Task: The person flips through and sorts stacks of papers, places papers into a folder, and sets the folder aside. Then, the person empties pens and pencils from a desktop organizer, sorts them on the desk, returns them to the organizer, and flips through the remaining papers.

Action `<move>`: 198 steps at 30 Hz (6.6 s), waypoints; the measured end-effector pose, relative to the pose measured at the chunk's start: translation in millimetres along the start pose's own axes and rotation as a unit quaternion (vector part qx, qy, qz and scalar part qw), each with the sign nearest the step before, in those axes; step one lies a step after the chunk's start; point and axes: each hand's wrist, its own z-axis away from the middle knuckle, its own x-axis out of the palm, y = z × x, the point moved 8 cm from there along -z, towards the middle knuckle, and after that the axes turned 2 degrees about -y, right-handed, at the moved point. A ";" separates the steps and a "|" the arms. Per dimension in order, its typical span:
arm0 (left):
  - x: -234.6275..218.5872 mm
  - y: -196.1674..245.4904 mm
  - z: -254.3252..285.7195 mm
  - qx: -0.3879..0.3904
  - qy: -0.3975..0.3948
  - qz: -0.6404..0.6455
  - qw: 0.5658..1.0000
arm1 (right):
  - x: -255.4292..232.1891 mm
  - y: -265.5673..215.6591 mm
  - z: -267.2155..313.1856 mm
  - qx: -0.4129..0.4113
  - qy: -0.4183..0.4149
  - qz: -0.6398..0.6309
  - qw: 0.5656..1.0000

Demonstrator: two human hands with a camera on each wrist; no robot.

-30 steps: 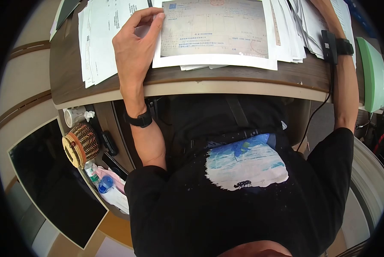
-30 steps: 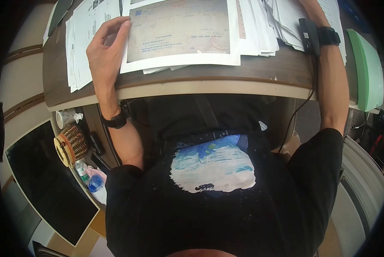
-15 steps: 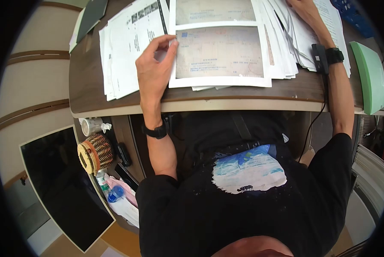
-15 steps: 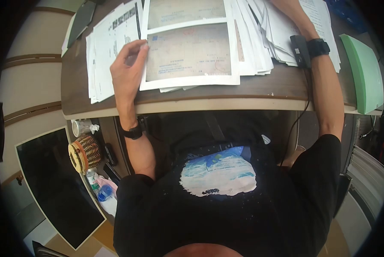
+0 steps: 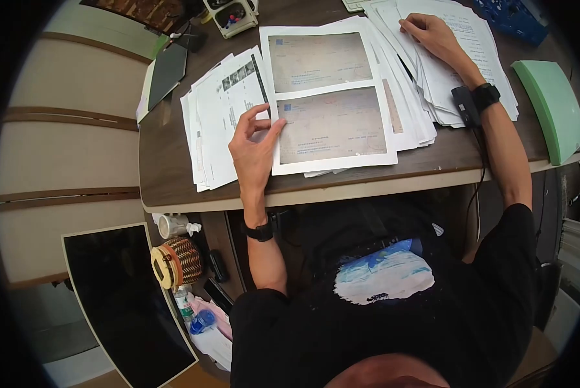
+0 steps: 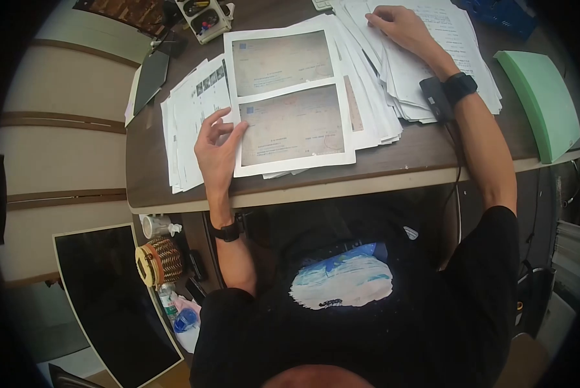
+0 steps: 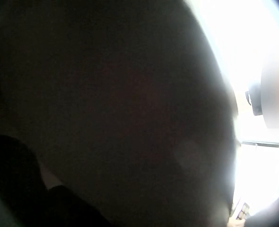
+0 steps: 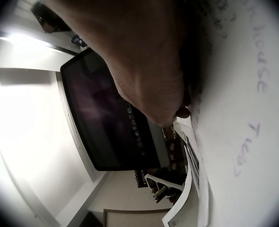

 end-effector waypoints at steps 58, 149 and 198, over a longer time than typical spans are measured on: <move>-70.1 -7.8 10.7 -0.031 -0.003 -0.208 0.978 | 0.6 3.3 -3.5 0.102 -0.064 -0.041 0.992; -61.0 -9.1 25.1 -0.018 0.111 0.080 0.990 | -5.1 -8.2 1.0 0.085 -0.023 -0.049 0.995; -52.9 1.6 8.0 -0.023 0.053 0.041 0.997 | -1.7 -15.9 5.2 0.018 -0.046 -0.034 0.998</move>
